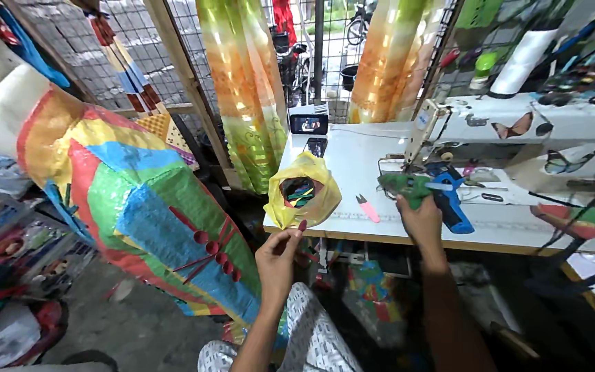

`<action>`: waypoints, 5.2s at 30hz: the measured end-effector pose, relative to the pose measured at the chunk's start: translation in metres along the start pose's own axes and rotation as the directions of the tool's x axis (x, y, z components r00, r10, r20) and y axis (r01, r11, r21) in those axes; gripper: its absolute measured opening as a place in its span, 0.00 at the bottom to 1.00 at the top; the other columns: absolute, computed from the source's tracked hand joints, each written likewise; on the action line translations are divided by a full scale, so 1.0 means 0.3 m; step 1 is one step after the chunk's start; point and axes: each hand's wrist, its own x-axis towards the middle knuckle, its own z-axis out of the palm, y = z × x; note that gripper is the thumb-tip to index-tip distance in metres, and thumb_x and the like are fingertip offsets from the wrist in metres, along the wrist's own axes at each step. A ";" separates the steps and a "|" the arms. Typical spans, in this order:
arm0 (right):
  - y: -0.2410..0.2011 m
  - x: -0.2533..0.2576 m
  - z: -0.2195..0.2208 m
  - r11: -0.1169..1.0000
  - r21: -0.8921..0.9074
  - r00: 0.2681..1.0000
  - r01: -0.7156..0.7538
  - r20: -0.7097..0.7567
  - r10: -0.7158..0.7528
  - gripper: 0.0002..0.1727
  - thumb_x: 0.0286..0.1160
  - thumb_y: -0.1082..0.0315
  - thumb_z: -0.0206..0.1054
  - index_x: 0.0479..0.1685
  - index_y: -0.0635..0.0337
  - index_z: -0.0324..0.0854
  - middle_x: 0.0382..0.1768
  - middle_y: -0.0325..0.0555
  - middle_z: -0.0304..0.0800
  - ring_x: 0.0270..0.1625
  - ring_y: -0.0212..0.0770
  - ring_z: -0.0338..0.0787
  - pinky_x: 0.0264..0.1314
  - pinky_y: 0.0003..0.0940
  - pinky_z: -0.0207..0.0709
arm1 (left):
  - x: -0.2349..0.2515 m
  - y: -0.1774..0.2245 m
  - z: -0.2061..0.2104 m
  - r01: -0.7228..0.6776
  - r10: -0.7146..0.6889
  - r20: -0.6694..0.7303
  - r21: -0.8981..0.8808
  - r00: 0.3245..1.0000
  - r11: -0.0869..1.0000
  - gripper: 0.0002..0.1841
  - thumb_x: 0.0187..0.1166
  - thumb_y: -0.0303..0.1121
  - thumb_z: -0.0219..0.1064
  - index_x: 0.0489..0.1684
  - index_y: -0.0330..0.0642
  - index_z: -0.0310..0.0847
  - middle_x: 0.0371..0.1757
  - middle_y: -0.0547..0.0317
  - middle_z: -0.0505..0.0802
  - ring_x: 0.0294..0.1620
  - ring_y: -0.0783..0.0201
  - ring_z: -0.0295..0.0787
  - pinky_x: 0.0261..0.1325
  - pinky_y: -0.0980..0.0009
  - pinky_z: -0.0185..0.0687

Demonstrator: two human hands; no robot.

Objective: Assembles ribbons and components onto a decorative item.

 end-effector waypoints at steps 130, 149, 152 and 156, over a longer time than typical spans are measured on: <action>-1.089 -0.444 0.597 0.467 0.828 0.606 0.312 0.205 -0.768 0.31 0.64 0.66 0.81 0.73 0.55 0.82 0.74 0.58 0.77 0.75 0.59 0.77 0.70 0.63 0.74 | 0.297 0.319 -0.641 -0.386 0.573 0.120 0.846 0.811 0.368 0.20 0.76 0.42 0.75 0.58 0.37 0.88 0.66 0.41 0.87 0.69 0.45 0.81 0.71 0.46 0.73; -1.115 -0.315 0.553 0.429 0.850 0.420 0.305 0.284 -0.862 0.11 0.82 0.67 0.68 0.56 0.59 0.91 0.60 0.56 0.85 0.61 0.44 0.85 0.62 0.39 0.81 | 0.228 0.368 -0.632 -0.313 0.551 0.033 0.851 0.834 0.423 0.12 0.80 0.36 0.73 0.52 0.38 0.91 0.56 0.44 0.89 0.55 0.52 0.86 0.58 0.57 0.82; -1.125 -0.306 0.582 0.373 0.886 0.429 0.274 0.235 -0.872 0.09 0.79 0.68 0.69 0.49 0.62 0.92 0.51 0.51 0.87 0.52 0.38 0.86 0.56 0.33 0.80 | 0.233 0.374 -0.620 -0.301 0.561 0.004 0.846 0.828 0.439 0.09 0.78 0.32 0.74 0.46 0.35 0.90 0.46 0.43 0.88 0.48 0.52 0.84 0.50 0.58 0.79; -1.118 -0.307 0.614 0.295 0.932 0.452 0.210 0.175 -0.875 0.08 0.78 0.70 0.70 0.47 0.63 0.92 0.47 0.47 0.87 0.48 0.32 0.85 0.53 0.27 0.80 | 0.229 0.364 -0.634 -0.306 0.562 0.025 0.858 0.827 0.412 0.10 0.81 0.35 0.72 0.46 0.36 0.89 0.45 0.45 0.87 0.46 0.52 0.84 0.50 0.57 0.80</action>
